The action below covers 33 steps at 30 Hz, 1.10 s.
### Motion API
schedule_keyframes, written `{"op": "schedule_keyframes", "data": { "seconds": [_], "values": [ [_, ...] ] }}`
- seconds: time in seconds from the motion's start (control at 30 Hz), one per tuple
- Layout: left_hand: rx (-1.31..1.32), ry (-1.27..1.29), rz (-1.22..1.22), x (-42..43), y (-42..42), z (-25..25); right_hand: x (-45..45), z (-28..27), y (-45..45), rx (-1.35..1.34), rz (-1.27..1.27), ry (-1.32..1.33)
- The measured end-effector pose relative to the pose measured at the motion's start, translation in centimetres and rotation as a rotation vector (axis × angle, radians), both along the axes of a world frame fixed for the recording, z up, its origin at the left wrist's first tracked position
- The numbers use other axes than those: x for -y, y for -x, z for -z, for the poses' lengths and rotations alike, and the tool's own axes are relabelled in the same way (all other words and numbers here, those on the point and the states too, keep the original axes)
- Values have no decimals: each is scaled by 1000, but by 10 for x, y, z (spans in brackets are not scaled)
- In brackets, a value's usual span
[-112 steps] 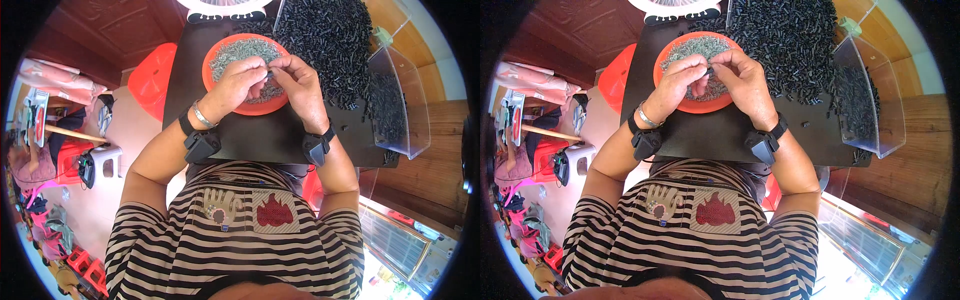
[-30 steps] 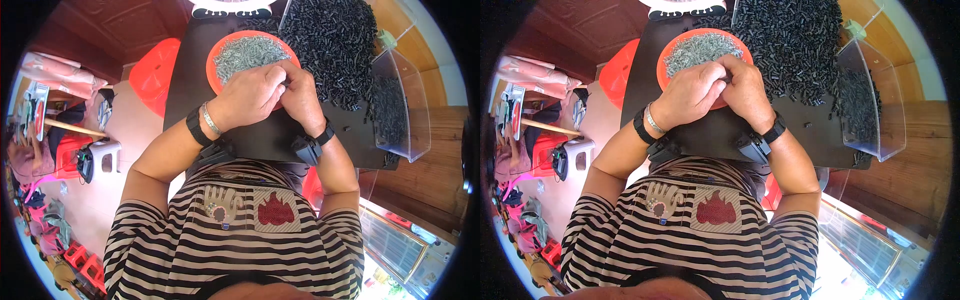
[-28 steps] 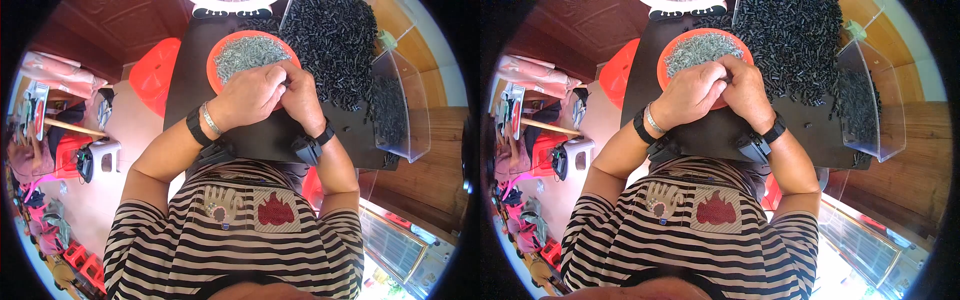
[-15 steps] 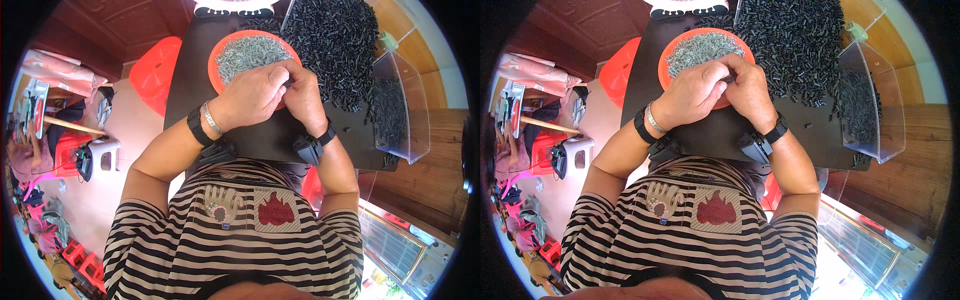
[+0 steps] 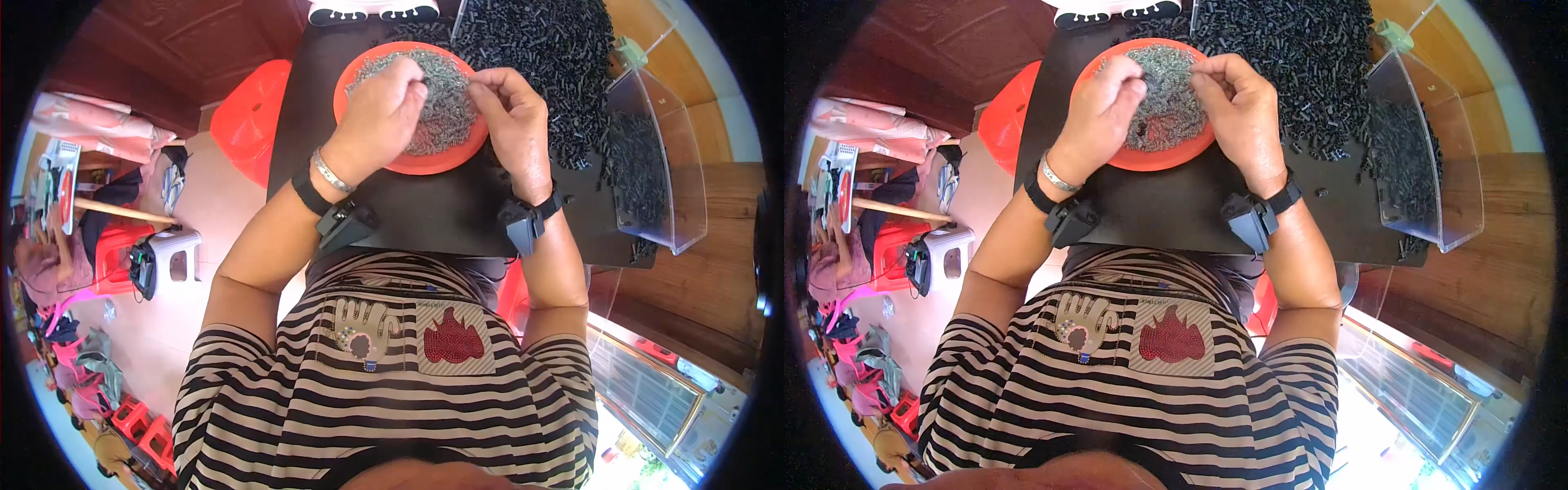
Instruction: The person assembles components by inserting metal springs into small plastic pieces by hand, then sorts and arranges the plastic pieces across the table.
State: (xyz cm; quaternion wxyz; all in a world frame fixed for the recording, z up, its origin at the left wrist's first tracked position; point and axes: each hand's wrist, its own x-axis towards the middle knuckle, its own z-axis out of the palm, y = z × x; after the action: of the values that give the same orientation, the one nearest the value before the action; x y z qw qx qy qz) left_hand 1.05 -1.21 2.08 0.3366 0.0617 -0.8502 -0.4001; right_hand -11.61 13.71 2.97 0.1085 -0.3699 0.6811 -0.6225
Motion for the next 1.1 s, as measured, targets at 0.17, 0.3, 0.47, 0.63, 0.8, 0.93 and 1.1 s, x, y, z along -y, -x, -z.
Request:
{"op": "schedule_keyframes", "data": {
  "seconds": [0.17,0.3,0.47,0.63,0.8,0.93,1.1],
  "values": [
    [-7,-10,-9,19,7,17,-1,2,5,8,-22,-37],
    [25,-90,21,20,7,17,-2,-2,7,56,-31,-2],
    [101,-300,59,21,4,7,-3,-3,9,70,-36,14],
    [134,-362,103,21,3,6,-3,-1,11,69,-68,3],
    [140,-373,137,19,2,6,-2,2,8,66,-152,-26],
    [117,-295,136,21,4,10,-1,5,4,1,-174,-88],
    [80,-306,158,22,4,10,-1,9,10,-54,-70,-70]
  ]
}}
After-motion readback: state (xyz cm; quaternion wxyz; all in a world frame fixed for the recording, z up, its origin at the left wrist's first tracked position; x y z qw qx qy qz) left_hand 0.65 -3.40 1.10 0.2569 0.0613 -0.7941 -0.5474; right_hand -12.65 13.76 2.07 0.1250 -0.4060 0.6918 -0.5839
